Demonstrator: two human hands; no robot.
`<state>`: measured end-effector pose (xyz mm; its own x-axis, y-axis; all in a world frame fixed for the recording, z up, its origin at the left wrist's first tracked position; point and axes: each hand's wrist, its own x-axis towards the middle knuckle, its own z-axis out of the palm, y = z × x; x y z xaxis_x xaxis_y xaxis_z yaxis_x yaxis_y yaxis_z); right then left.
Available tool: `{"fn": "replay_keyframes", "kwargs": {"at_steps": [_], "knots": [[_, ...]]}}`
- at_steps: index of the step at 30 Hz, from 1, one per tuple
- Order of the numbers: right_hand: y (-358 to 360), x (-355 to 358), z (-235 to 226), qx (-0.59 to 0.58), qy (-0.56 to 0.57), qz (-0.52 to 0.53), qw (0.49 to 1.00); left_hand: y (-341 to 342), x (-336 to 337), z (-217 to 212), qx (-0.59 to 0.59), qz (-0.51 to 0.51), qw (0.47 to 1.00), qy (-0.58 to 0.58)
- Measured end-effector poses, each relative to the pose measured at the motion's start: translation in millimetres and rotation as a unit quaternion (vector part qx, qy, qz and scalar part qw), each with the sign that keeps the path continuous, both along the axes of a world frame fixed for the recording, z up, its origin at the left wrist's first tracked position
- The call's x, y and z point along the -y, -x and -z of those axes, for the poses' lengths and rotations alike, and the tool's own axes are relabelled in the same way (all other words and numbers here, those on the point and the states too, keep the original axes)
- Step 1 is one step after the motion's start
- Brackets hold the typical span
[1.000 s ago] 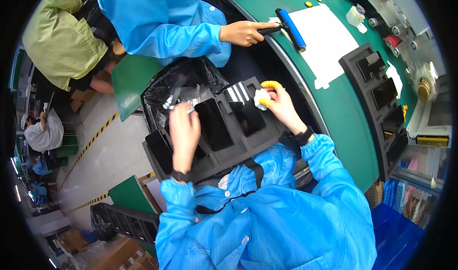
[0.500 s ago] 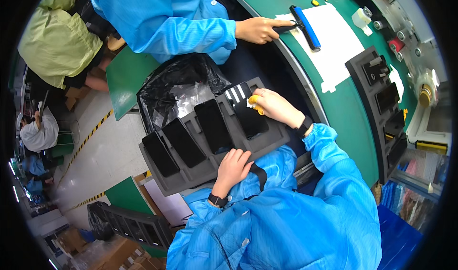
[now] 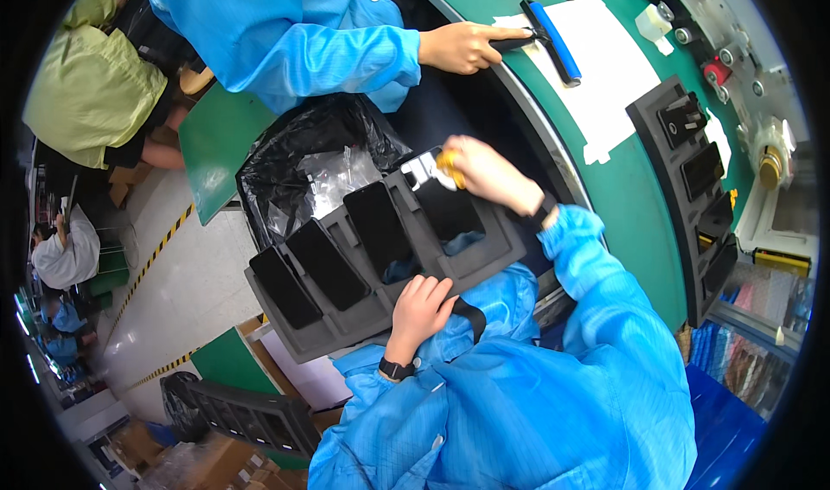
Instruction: The person is cleaning and inspecting small screen components using a cloth and a roller at a workstation.
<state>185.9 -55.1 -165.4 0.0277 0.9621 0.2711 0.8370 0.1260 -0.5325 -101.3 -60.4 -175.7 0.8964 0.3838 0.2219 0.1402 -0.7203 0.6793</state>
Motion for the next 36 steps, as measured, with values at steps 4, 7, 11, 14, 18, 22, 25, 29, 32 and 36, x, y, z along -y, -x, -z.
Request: {"fn": "replay_keyframes", "kwargs": {"at_steps": [4, 7, 11, 14, 18, 22, 25, 29, 32, 36], "knots": [[-19, -40, -17, -0.048, -0.038, 0.064, 0.996, 1, 0, -1, -0.015, 0.005, 1.000, -0.014], [-1, -5, -22, -0.011, -0.035, 0.054, 0.998, 1, 1, 0, -0.017, 0.001, 1.000, -0.004], [28, 33, -8, 0.033, 0.043, 0.024, 0.998, 2, 2, 1, -0.018, 0.001, 1.000, -0.015], [4, -5, 0, 0.090, -0.012, 0.029, 0.995, 2, 4, 1, -0.015, -0.001, 1.000, -0.014], [-26, -29, -10, -0.023, -0.036, 0.103, 0.994, -2, 3, 1, 0.004, -0.008, 1.000, -0.002], [8, 24, -23, -0.070, -0.012, 0.084, 0.994, 1, 2, 2, 0.004, -0.012, 1.000, -0.006], [37, 65, -18, 0.003, 0.087, 0.031, 0.996, 2, 2, 3, 0.002, -0.010, 1.000, -0.015], [23, 46, 1, 0.042, 0.071, 0.007, 0.997, 3, 3, 3, 0.004, -0.009, 1.000, -0.022], [-14, -6, 5, 0.045, -0.026, 0.049, 0.997, 0, 5, 2, 0.007, -0.012, 1.000, -0.024], [-27, -21, -9, -0.013, -0.025, 0.103, 0.994, 2, 7, 5, 0.017, -0.025, 0.999, -0.010]]}}
